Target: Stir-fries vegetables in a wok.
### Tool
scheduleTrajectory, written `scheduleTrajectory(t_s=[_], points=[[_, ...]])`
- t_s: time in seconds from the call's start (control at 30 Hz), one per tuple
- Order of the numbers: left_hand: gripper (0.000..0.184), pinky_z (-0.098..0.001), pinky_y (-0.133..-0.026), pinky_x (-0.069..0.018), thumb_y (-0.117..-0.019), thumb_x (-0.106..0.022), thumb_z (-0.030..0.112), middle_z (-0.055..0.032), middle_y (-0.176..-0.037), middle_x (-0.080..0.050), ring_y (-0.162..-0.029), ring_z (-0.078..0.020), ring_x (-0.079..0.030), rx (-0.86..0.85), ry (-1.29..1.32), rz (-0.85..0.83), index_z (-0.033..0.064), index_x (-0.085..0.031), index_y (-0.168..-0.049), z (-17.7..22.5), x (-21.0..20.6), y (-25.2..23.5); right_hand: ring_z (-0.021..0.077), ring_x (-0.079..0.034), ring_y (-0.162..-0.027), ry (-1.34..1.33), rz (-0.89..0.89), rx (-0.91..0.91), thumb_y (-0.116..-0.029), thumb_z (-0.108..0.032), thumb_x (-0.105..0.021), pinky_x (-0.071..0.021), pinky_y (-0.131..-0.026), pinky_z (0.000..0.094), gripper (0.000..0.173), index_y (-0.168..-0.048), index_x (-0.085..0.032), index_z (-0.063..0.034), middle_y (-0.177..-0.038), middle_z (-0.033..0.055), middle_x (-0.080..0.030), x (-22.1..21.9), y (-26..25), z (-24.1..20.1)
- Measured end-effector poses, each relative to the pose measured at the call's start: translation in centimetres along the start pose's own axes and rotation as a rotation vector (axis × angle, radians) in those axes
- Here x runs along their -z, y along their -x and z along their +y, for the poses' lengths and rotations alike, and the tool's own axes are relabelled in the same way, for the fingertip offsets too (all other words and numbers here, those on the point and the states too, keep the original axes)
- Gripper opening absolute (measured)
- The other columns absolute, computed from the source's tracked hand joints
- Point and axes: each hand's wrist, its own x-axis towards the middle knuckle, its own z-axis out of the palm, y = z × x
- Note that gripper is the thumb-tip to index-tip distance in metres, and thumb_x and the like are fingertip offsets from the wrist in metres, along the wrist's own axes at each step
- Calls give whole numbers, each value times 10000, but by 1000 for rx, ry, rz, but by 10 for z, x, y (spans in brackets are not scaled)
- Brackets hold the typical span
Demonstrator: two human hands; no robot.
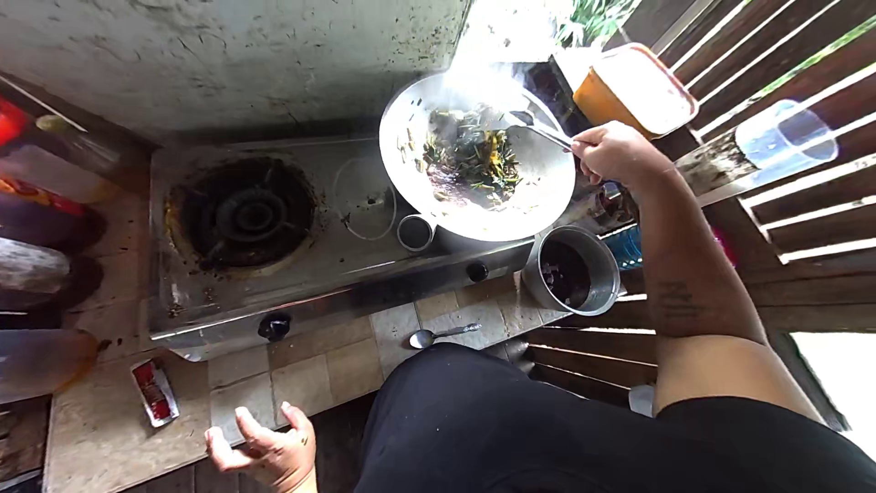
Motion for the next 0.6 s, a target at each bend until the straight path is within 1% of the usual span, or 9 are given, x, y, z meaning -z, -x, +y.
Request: scheduleTrajectory(t_s=[0.07, 0.1, 0.17, 0.2, 0.27, 0.3, 0.33, 0.5, 0.6], points=[[556, -414, -1151, -339, -915, -658, 185, -484, -1353, -443, -1317, -562, -445, -23, 10, 14, -173, -530, -1320, 2, -3, -3, 200, -554, -675, -152, -3, -40, -1128, -221, -414, -500, -679, 406, 330, -1310, -637, -58, -860, 136, -612, -6, -8, 4], [554, -410, -1152, -336, -919, -659, 187, -482, -1352, -441, -1316, -556, -442, -38, 16, 19, -169, -527, -1322, 3, -5, -5, 201, -552, -710, -197, -28, -49, -1133, -212, -394, -499, -699, 395, 351, -1400, -573, -72, -938, 153, -615, -13, -14, 3], [560, -408, -1157, -328, -915, -666, 183, -482, -1357, -437, -1325, -550, -436, -51, 28, 26, -170, -526, -1327, 4, -7, -7, 266, -566, -765, -203, -67, -35, -1122, -182, -383, -487, -733, 472, 404, -1494, -518, -102, -1038, 219, -640, -32, -24, 9], [559, -409, -1158, -324, -911, -667, 182, -480, -1356, -438, -1328, -547, -432, -53, 31, 29, -169, -527, -1323, 5, -7, -9, 256, -517, -730, -196, -104, -20, -1120, -169, -383, -452, -695, 469, 403, -1492, -528, -118, -992, 207, -619, -38, -23, 13], [559, -413, -1156, -329, -912, -666, 181, -481, -1356, -437, -1324, -551, -435, -41, 23, 28, -177, -525, -1318, 5, -5, -10, 165, -420, -624, -159, -207, -10, -1131, -186, -395, -394, -590, 365, 389, -1489, -547, -160, -836, 104, -548, -30, -5, 19], [562, -417, -1154, -336, -911, -661, 186, -484, -1360, -435, -1321, -558, -439, -30, 8, 24, -178, -528, -1319, 4, -3, -10, 119, -398, -556, -146, -243, 6, -1133, -199, -405, -376, -527, 308, 374, -1464, -573, -158, -753, 57, -514, -22, 8, 26], [568, -417, -1153, -340, -910, -658, 189, -488, -1368, -426, -1324, -561, -437, -12, -4, 16, -176, -528, -1325, 3, -1, -9, 116, -404, -541, -147, -257, 15, -1130, -193, -413, -382, -521, 308, 366, -1447, -591, -146, -726, 54, -516, -13, 20, 36], [571, -398, -1157, -325, -923, -644, 205, -477, -1387, -417, -1345, -539, -423, -5, -12, 7, -158, -517, -1345, -3, 0, -3, 190, -456, -640, -105, -116, -25, -1134, -203, -404, -415, -599, 401, 388, -1479, -559, -116, -855, 135, -580, 10, 37, 62], [568, -416, -1155, -332, -914, -661, 205, -477, -1366, -435, -1332, -549, -433, -41, 19, 12, -158, -530, -1330, -1, -4, -8, 415, -635, -1033, -75, -78, 3, -1107, -174, -422, -468, -883, 642, 382, -1419, -619, -75, -1176, 275, -672, -23, 17, 43]])
